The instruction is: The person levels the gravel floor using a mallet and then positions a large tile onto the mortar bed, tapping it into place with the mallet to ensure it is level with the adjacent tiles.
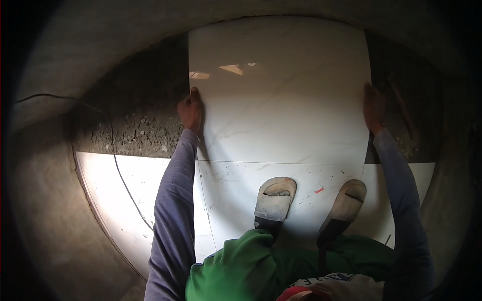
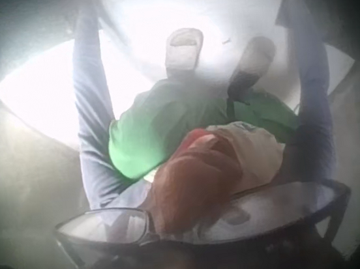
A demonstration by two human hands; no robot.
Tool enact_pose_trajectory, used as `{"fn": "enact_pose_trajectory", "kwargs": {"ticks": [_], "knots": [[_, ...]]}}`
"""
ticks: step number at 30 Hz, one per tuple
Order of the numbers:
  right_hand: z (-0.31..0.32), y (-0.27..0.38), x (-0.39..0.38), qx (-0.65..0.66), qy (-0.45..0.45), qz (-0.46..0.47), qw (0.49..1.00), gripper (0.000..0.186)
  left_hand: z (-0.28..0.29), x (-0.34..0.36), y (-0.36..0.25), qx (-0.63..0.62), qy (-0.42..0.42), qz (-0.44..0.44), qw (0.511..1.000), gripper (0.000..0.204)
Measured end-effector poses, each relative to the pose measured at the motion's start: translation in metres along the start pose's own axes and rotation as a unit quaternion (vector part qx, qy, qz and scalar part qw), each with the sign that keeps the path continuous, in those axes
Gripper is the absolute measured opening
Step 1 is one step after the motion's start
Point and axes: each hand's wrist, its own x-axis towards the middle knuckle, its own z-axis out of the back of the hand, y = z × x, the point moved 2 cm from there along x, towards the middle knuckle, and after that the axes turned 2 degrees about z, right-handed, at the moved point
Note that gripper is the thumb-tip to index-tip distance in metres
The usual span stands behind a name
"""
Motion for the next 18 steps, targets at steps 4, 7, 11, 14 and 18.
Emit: {"fn": "enact_pose_trajectory", "kwargs": {"ticks": [4, 7, 11, 14, 18], "knots": [[0.011, 0.008, 0.002, -0.014, -0.013, 0.030, 0.999, 0.057, 0.001, -0.002, -0.011, 0.003, 0.002, 0.004, 1.000, 0.062], [0.012, 0.007, 0.004, -0.018, -0.010, 0.015, 1.000, 0.060, 0.000, 0.000, -0.009, 0.001, 0.016, 0.004, 1.000, 0.062], [0.011, 0.007, 0.003, -0.024, 0.010, -0.002, 1.000, 0.061, -0.002, 0.001, -0.003, -0.010, 0.014, 0.010, 1.000, 0.061], [0.013, 0.012, 0.001, 0.012, -0.009, 0.013, 1.000, 0.061, -0.004, 0.001, -0.002, -0.017, 0.003, 0.007, 1.000, 0.062], [0.014, 0.018, 0.000, 0.022, -0.008, 0.026, 0.999, 0.060, -0.004, -0.001, -0.004, -0.018, 0.020, 0.026, 0.999, 0.063]]}}
